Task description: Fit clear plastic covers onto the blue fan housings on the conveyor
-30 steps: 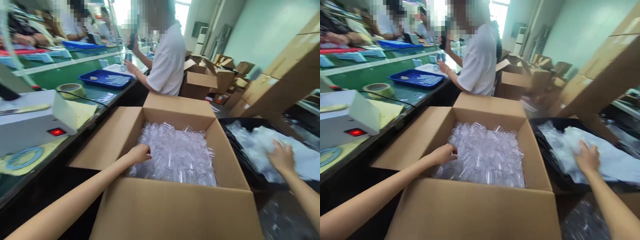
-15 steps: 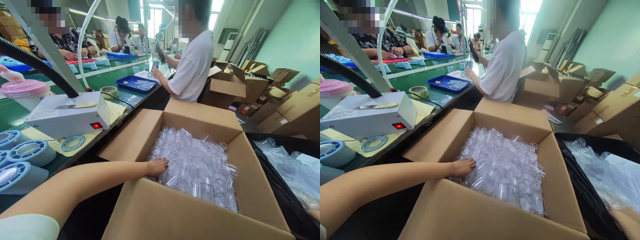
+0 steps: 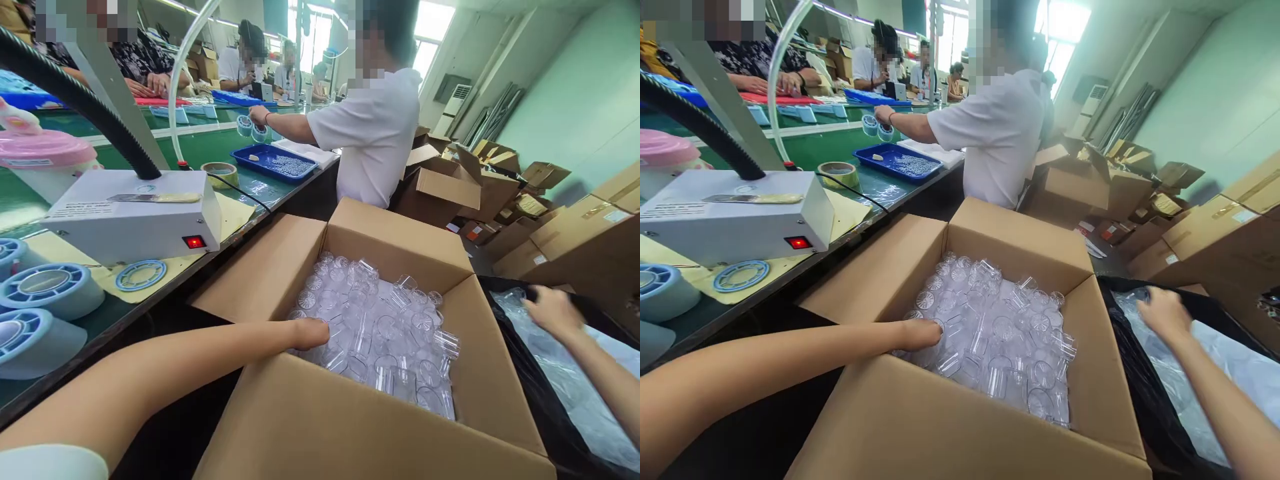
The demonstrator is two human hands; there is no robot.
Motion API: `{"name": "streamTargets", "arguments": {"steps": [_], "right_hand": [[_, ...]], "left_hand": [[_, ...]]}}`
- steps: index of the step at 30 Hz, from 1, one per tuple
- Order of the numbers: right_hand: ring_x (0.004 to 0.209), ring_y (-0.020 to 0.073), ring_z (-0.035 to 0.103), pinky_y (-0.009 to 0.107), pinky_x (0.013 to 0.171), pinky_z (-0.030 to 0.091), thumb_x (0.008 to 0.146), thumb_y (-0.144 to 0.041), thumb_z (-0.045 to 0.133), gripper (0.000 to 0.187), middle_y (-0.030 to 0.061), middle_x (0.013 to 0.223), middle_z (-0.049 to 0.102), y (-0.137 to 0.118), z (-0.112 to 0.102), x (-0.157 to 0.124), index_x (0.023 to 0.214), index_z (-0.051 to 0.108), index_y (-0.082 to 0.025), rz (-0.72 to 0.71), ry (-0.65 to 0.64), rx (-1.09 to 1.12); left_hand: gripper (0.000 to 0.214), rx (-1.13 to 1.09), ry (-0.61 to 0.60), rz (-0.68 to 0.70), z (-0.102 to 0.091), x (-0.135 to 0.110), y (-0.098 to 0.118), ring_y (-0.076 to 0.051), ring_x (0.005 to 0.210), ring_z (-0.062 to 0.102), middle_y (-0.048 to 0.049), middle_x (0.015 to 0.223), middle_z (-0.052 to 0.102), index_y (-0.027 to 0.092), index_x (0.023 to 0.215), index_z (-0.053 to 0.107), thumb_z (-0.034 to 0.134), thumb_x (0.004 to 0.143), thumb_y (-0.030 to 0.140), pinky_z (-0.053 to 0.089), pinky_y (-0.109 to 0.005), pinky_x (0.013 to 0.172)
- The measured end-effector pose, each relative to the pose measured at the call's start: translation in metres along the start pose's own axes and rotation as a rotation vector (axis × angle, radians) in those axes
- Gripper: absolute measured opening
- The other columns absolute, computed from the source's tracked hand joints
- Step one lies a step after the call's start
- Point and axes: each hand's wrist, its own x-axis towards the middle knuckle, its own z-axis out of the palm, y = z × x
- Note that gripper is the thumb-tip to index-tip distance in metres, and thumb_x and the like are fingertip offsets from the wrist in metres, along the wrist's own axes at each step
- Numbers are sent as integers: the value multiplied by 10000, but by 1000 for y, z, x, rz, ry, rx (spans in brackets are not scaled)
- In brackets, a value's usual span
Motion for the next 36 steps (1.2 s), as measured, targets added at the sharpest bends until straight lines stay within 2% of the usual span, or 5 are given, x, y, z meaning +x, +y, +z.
{"name": "streamTargets", "arguments": {"steps": [6, 10, 20, 30, 36], "right_hand": [[1208, 281, 510, 505, 1005, 432, 927, -353, 619, 392, 100, 1388, 488, -195, 126, 24, 1283, 549, -207, -435, -340, 128], [1194, 291, 520, 507, 966, 467, 943, -349, 596, 386, 113, 1392, 476, -279, 182, 10, 1292, 535, -195, -390, -456, 115], [1057, 239, 602, 460, 909, 510, 941, -287, 609, 241, 87, 1211, 602, -171, 135, 30, 1150, 612, -168, -168, -605, -113], [1175, 279, 547, 508, 969, 476, 940, -283, 612, 355, 108, 1351, 520, -223, 216, 5, 1272, 551, -176, -257, -602, 175], [1025, 222, 624, 429, 885, 534, 950, -286, 600, 221, 82, 1186, 621, -212, 225, -6, 1132, 623, -164, -171, -549, 281]], "left_hand": [[241, -273, 209, -45, -30, -2, 13, -187, 947, 635, -73, 1074, 645, 131, 1080, 617, 577, 925, 312, 550, -388, 834], [252, -479, 362, -122, -40, -14, 28, -176, 897, 644, -64, 1030, 650, 122, 1080, 611, 562, 935, 323, 560, -361, 787], [289, -801, 409, -160, -76, 20, 36, -176, 900, 646, -79, 1079, 639, 129, 1147, 586, 552, 941, 328, 568, -358, 772], [304, -579, 558, -331, -130, 48, -30, -227, 1024, 618, -84, 1167, 615, 137, 1154, 595, 574, 925, 335, 539, -418, 871], [350, -387, 612, -257, -143, 60, -40, -167, 953, 643, -82, 1139, 650, 90, 1055, 659, 542, 925, 394, 521, -336, 891]]}}
